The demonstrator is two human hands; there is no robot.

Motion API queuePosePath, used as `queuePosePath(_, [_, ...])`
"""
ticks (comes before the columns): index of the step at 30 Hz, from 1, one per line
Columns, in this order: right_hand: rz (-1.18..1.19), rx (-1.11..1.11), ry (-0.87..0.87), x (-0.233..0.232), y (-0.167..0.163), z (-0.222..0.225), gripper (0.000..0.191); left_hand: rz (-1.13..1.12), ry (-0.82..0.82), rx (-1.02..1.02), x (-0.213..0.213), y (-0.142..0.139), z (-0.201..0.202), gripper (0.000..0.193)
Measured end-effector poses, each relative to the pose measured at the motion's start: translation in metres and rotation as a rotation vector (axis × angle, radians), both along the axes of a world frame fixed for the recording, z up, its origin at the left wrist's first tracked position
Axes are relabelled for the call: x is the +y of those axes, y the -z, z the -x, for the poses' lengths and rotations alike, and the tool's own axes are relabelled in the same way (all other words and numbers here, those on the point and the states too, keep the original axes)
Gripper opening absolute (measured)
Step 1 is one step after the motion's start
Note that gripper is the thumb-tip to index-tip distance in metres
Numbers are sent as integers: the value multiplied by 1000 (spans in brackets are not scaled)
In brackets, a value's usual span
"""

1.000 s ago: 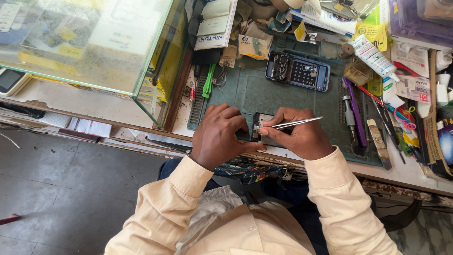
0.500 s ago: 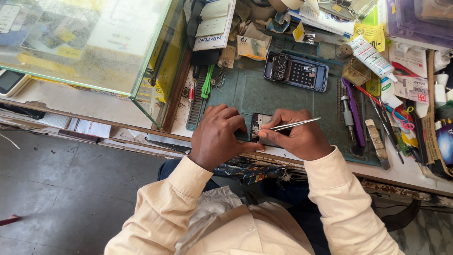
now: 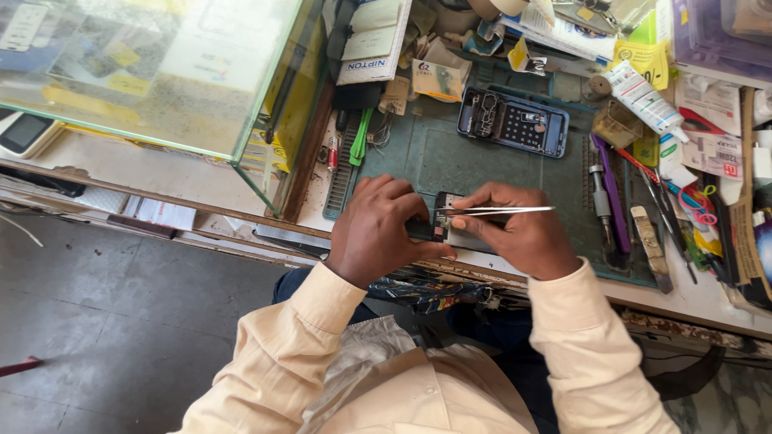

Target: The person uses a metal spudger to pry and separate components on the back of a disassembled mobile phone. They work along the edges and corners of the device, occasionally lifting the casing to inspect the interior.

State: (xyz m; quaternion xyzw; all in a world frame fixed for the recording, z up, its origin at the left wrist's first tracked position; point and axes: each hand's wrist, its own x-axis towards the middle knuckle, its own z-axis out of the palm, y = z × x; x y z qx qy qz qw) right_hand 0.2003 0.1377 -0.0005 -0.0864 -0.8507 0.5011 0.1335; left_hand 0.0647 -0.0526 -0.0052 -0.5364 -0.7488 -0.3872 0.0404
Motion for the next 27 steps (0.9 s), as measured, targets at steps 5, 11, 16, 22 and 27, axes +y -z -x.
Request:
queuePosePath(5, [-7,131,34,0,6,-5,15,-18,46,-45,0,-4,4,76])
queuePosePath(11, [5,53,40,0,10,-5,10,61,268,-125,1,1,29,78])
queuePosePath(16, [-28,34,50,-2,7,-4,10,50,400,-215,7,12,46,40])
queuePosePath(22, [-108,88,23,-6,2,-2,10,-27,339,-147,16,21,45,30])
queuePosePath(27, [-131,88,-81,-4,-4,-4,10,-66,341,-91,18,20,44,29])
